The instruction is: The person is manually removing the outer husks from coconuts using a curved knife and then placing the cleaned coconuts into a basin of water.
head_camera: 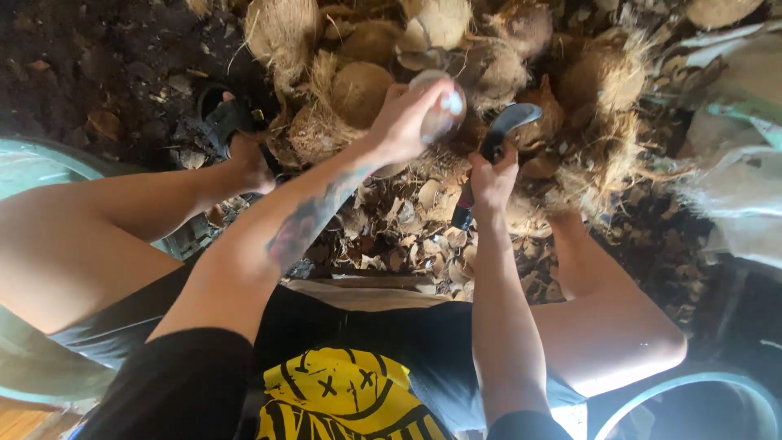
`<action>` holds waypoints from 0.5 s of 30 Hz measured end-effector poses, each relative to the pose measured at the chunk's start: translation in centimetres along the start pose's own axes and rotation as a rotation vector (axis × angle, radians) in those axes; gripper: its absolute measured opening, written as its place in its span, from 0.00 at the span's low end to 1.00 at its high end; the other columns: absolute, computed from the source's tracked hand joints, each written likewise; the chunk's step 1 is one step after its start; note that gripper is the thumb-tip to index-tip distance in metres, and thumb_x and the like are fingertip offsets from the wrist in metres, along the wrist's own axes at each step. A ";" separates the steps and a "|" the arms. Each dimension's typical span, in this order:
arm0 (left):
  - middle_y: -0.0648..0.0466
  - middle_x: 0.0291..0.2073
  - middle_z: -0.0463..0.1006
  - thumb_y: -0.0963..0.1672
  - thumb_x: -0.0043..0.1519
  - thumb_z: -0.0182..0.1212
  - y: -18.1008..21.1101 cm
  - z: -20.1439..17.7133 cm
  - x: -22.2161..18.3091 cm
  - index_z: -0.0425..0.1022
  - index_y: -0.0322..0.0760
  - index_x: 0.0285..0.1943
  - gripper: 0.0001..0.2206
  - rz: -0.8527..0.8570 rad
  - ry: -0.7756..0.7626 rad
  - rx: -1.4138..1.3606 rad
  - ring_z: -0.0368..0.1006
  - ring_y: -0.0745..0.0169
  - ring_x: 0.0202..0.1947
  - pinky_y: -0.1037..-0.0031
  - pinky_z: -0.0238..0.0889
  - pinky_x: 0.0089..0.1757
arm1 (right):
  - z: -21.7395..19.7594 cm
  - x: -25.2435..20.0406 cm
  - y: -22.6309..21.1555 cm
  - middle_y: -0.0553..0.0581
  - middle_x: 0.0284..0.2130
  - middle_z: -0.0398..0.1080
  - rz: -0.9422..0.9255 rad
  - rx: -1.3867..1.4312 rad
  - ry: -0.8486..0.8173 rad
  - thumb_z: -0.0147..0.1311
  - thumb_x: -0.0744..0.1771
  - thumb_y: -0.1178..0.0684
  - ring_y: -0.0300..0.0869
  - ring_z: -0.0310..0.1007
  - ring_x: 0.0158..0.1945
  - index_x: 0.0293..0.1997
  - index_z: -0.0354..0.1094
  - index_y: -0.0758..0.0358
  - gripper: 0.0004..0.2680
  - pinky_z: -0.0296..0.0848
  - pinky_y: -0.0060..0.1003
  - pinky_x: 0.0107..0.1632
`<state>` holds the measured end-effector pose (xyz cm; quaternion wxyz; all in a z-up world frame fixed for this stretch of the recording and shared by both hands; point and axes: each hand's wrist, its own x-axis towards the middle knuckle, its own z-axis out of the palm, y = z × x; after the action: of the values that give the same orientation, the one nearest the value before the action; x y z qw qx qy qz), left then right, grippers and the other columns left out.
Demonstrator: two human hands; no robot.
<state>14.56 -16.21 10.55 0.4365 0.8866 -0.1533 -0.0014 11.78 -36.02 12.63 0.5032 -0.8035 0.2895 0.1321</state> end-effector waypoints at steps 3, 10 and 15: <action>0.41 0.58 0.75 0.32 0.50 0.75 2.8 -1.6 -1.2 0.64 0.45 0.62 0.34 -0.047 -0.018 -0.055 0.77 0.34 0.55 0.48 0.70 0.59 | 0.9 2.7 3.0 0.61 0.38 0.71 -0.161 -0.051 0.013 0.57 0.63 0.59 0.50 0.69 0.39 0.62 0.68 0.63 0.20 0.67 0.49 0.42; 0.38 0.56 0.74 0.37 0.51 0.80 3.6 -0.7 -4.9 0.66 0.44 0.57 0.29 -0.182 0.151 -0.346 0.76 0.32 0.55 0.47 0.70 0.53 | 4.2 4.2 5.5 0.74 0.55 0.57 -0.582 -0.390 0.103 0.64 0.62 0.65 0.78 0.68 0.55 0.67 0.63 0.80 0.25 0.77 0.59 0.56; 0.41 0.52 0.73 0.40 0.58 0.76 2.2 -1.1 -6.6 0.69 0.41 0.57 0.22 -0.192 0.292 -0.592 0.77 0.42 0.48 0.53 0.74 0.49 | 4.9 6.3 7.0 0.69 0.52 0.59 -0.693 -0.559 0.088 0.66 0.61 0.66 0.74 0.71 0.52 0.67 0.63 0.80 0.26 0.81 0.54 0.52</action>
<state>7.84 -14.84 12.03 0.6902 0.7225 0.0019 0.0402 13.00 -36.02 2.07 0.2687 -0.9629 -0.0228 -0.0054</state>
